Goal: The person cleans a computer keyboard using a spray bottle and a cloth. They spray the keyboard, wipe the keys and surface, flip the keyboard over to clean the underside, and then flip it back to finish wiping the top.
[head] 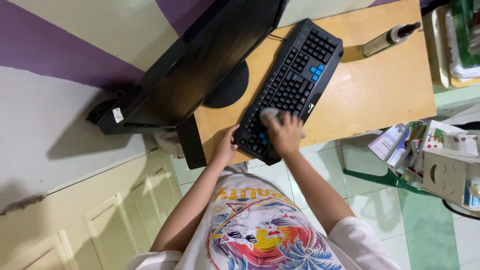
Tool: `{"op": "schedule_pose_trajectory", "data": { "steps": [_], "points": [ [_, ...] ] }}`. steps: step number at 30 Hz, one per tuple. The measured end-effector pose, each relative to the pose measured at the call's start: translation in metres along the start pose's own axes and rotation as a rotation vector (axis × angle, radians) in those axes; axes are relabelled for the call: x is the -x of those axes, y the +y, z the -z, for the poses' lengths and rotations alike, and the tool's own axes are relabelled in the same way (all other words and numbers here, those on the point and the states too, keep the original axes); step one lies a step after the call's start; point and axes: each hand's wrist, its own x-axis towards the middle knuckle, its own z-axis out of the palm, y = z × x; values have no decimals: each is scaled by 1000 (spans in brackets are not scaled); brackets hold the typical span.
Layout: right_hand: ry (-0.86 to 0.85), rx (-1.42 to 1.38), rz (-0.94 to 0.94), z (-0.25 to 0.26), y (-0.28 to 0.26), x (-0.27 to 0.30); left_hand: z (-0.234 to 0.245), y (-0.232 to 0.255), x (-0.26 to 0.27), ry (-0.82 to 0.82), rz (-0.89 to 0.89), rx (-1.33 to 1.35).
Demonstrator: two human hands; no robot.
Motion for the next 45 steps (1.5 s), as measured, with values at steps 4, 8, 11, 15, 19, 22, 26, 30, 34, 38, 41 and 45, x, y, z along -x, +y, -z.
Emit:
{"op": "schedule_pose_trajectory", "data": {
  "steps": [4, 8, 11, 15, 19, 22, 26, 30, 34, 38, 41, 45],
  "points": [
    [16, -32, -160, -1, 18, -20, 1, 5, 2, -15, 57, 69],
    [-48, -43, -208, 11, -4, 1, 3, 8, 5, -21, 92, 42],
    [-112, -131, -170, 32, -31, 42, 3, 10, 4, 61, -28, -36],
    [-211, -227, -106, 46, -30, 76, 14, 21, 5, 10, -52, -121],
    [-13, -38, -171, 24, 12, 63, 29, 34, 3, -48, -52, -166],
    [111, 39, -434, 6, 56, 20, 32, 41, 2, -71, -36, -212],
    [84, -22, -486, 12, 81, -6, 34, 38, -2, -99, -13, -313],
    [49, -103, -503, 18, 41, 17, 26, 23, -30, -120, -47, -146],
    [30, -198, -406, 35, -16, 69, 1, 20, -51, 136, -384, -133],
    [-9, -208, -396, 29, -9, 71, -26, 53, -51, 274, -470, -293],
    [68, -96, -364, 16, 28, 38, -26, 63, -42, 298, -513, -461],
    [190, 1, -467, -4, 85, -39, -27, 61, -41, 340, -558, -558]
  ]
}}
